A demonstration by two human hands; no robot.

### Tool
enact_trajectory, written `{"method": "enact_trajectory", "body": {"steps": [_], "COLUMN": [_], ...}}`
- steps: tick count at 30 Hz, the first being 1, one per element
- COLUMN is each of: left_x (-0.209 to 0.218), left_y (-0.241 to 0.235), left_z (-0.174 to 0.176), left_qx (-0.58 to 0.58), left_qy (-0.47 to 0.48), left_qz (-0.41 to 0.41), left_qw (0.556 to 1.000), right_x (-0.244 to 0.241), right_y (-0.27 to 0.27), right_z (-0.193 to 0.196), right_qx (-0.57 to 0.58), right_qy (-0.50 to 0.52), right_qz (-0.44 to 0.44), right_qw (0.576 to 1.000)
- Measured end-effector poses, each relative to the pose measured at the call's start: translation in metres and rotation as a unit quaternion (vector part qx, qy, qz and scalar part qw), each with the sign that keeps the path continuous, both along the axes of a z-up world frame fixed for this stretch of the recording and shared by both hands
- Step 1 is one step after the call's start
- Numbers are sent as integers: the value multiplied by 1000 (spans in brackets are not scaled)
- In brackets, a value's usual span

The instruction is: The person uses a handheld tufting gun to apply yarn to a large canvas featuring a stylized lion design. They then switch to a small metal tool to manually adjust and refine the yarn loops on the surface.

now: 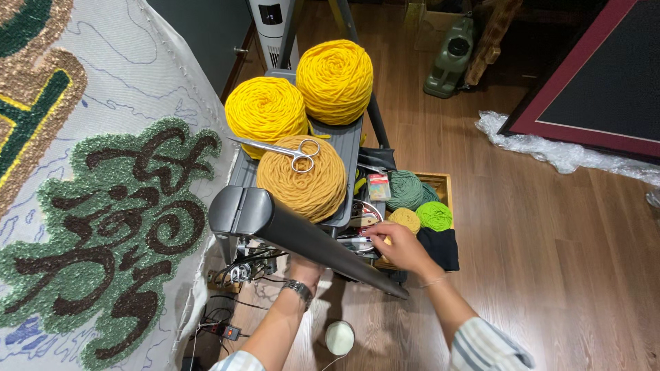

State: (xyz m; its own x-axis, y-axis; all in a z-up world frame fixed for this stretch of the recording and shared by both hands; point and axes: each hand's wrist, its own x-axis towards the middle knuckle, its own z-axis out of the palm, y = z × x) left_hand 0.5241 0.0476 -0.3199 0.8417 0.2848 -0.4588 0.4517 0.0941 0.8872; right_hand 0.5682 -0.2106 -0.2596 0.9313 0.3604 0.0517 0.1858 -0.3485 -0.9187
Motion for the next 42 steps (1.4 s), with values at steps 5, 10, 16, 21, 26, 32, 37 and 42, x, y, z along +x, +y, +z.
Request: {"method": "enact_trajectory", "body": {"steps": [5, 10, 16, 21, 26, 32, 37, 42], "left_x": [-9, -9, -2, 0, 18, 42, 39, 10], "left_y": [10, 5, -8, -17, -28, -29, -23, -9], "left_z": [-15, -14, 2, 10, -48, -108, -99, -30], "left_qx": [-109, -94, -161, -91, -266, -502, -405, -29], "left_qy": [18, 60, 29, -20, -43, 70, 86, -6], "left_qz": [82, 112, 70, 1, 53, 148, 76, -133], "left_qw": [991, 987, 984, 996, 962, 849, 907, 991], "right_x": [15, 42, 58, 58, 48, 35, 17, -6], "right_y": [23, 44, 57, 43, 0, -56, -76, -72], "right_z": [-1, -26, -53, 6, 39, 5, -1, 35], "right_qx": [-152, -297, -256, -238, -81, 223, 350, 433], "right_qy": [-177, -141, -173, -144, 74, 146, 228, 241], "right_qz": [18, 69, 49, 125, 68, -48, -150, -182], "right_qw": [972, 942, 950, 952, 992, 963, 896, 849]}}
